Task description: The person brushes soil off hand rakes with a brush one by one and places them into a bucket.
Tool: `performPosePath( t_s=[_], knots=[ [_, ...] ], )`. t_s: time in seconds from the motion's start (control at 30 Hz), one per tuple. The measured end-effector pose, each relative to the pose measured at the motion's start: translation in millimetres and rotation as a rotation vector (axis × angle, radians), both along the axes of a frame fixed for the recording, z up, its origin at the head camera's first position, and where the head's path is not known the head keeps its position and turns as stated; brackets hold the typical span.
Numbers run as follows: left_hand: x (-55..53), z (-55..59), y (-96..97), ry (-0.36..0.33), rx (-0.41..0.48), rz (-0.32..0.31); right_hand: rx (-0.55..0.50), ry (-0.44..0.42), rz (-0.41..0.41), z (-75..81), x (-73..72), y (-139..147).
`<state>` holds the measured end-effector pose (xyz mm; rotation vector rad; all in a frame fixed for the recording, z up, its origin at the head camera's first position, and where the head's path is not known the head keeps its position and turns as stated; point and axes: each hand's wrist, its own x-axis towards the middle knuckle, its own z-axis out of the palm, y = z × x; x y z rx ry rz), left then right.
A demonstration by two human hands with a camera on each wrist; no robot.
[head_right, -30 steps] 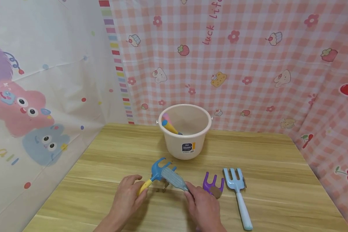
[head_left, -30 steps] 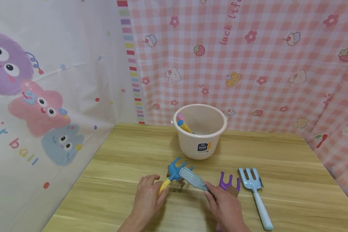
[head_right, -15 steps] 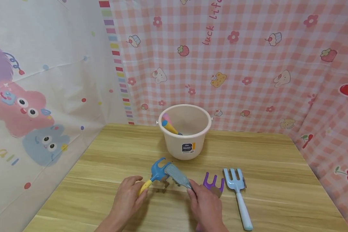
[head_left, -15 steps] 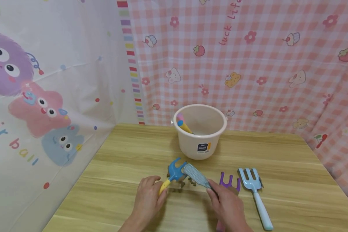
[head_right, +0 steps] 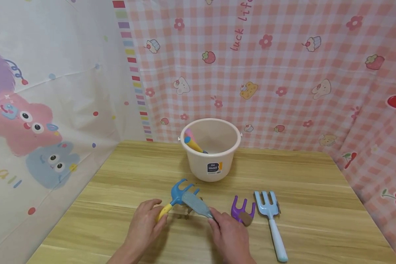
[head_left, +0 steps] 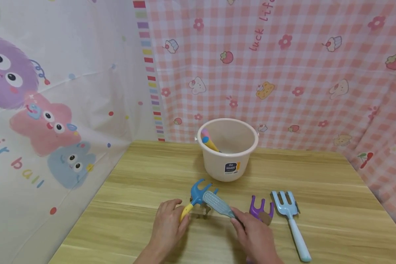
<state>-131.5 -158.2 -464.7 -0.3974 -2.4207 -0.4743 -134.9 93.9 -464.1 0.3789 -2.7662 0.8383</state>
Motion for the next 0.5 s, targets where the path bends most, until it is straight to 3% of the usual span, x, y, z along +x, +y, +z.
performPosePath(
  t_s=[0.13,0.5],
  knots=[
    [-0.2,1.2,0.0,-0.015,0.000,0.006,-0.008,-0.030,-0.025,-0.9,-0.8,1.3],
    [-0.6,0.6,0.3,-0.013,0.022,0.006,-0.027,-0.010,-0.050,-1.2,-4.1,5.8]
  ],
)
